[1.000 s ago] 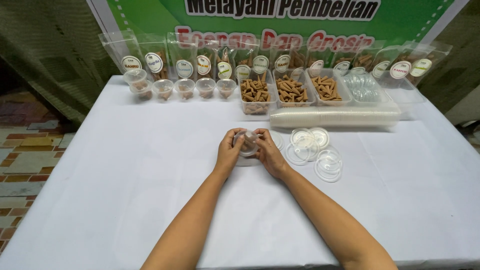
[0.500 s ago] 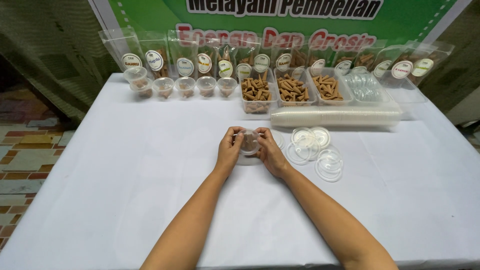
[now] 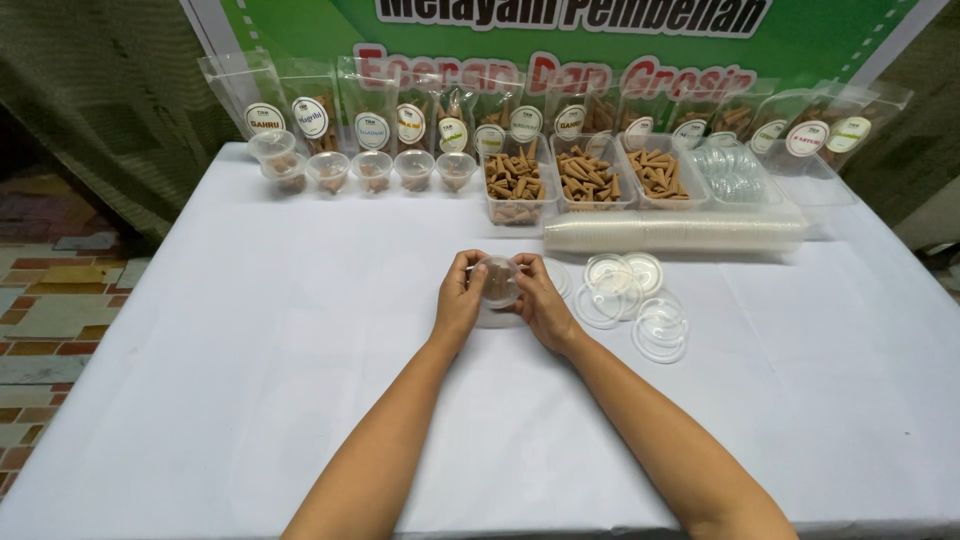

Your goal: The person is manually packing incense sticks into small plastic containers from a larger tray and then closing them with lids.

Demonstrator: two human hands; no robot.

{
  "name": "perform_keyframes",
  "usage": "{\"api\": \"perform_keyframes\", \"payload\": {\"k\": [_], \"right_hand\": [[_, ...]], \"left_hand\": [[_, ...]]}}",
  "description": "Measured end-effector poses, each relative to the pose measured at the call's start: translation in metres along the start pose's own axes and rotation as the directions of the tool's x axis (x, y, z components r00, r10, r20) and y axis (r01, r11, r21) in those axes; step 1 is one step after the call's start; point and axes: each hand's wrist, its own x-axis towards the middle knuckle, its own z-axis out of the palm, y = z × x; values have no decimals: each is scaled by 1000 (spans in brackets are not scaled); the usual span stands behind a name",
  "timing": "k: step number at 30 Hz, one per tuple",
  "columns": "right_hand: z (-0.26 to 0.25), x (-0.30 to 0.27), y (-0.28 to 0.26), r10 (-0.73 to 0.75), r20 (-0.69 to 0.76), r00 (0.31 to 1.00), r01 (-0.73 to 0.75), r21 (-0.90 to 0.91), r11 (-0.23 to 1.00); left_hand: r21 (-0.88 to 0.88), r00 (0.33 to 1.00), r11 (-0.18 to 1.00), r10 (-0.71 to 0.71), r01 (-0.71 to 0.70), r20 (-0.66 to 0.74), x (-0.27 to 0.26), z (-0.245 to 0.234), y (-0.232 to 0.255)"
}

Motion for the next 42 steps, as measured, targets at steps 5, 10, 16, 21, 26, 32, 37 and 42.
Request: {"api": "perform_keyframes", "payload": {"k": [5, 10, 16, 21, 26, 32, 37, 42], "right_hand": [[2, -1, 1, -13, 31, 999, 15, -52, 999], [30, -8, -21, -26, -46, 999, 28, 31, 999], [50, 15, -14, -90, -61, 994, 94, 60, 994], [67, 52, 6, -100, -51, 994, 104, 66, 992], [101, 90, 18, -113, -45, 993, 117, 101, 988], [133, 143, 37, -145, -48, 988, 148, 62, 987], [154, 182, 50, -170, -11, 985, 170, 48, 984], [175, 205, 46, -234, -19, 972, 234, 1, 972]], "left_hand": [[-28, 998, 999, 42, -43, -40, 7, -4, -14], [-199, 999, 979, 35, -40, -27, 18, -3, -33], [-225, 990, 972, 30, -62, -141, 19, -14, -18], [-197, 955, 975, 38, -100, -293, 37, -38, -33], [-266, 912, 949, 48, -169, -408, 61, -60, -43], [-218, 845, 936, 128, -276, -519, 98, -97, -54], [-180, 795, 933, 151, -310, -587, 122, -125, -55], [-62, 733, 939, 220, -337, -644, 137, -143, -60]]}}
